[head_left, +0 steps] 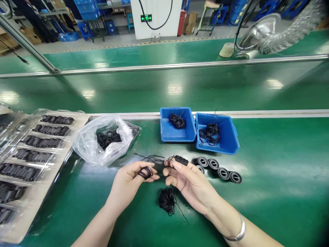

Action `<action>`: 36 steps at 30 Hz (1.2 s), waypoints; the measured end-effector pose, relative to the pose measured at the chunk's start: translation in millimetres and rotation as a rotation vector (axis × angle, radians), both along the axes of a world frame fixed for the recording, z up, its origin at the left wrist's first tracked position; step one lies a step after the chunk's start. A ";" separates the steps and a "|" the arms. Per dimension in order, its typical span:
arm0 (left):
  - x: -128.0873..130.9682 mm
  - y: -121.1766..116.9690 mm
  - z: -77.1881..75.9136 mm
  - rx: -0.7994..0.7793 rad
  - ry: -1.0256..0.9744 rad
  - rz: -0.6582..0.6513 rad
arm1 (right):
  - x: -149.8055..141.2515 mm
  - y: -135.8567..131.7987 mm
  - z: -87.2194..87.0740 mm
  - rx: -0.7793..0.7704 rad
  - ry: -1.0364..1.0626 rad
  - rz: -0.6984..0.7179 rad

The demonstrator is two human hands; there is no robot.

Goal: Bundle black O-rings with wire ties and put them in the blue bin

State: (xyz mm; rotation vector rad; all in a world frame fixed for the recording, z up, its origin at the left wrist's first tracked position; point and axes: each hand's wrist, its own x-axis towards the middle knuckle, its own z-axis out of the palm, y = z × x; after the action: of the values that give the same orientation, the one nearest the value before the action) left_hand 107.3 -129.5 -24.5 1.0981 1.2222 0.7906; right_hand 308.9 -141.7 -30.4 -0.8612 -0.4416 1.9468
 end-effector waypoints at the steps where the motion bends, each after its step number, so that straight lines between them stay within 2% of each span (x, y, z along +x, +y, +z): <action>1: -0.1 0.7 0.1 -0.007 -0.005 -0.005 | 1.1 0.7 0.1 0.003 -0.005 -0.005; 4: -1.1 1.0 0.5 0.011 0.014 -0.065 | 1.6 1.9 -0.5 0.002 -0.041 0.012; 7: -2.7 -0.7 0.7 0.094 0.109 -0.117 | -0.9 1.4 -2.0 0.019 -0.085 0.013; 12: -2.0 -1.6 1.2 0.293 0.250 -0.184 | -6.2 -2.4 -6.5 0.127 -0.337 0.002; 16: 0.3 -1.6 1.3 0.347 0.260 -0.163 | -10.1 -6.6 -9.6 0.136 -0.392 0.072; 19: -0.1 -2.8 0.6 0.287 0.207 -0.143 | -11.3 -7.5 -9.5 0.144 -0.364 0.093; 25: -2.1 -3.3 0.7 0.033 -0.065 -0.133 | -6.7 -4.0 -8.2 0.095 -0.261 0.063; 31: -1.4 2.3 1.9 -0.019 0.009 0.000 | -0.9 -0.1 -5.2 -0.009 -0.013 -0.011; 36: -1.9 1.5 -0.1 0.027 0.033 -0.066 | -0.1 1.3 -5.4 0.001 -0.061 -0.020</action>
State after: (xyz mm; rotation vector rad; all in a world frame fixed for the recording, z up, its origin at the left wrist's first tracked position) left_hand 105.4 -128.0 -24.6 1.1714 1.2003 0.7432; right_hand 308.8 -140.3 -35.7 -0.9226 -0.4678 1.9058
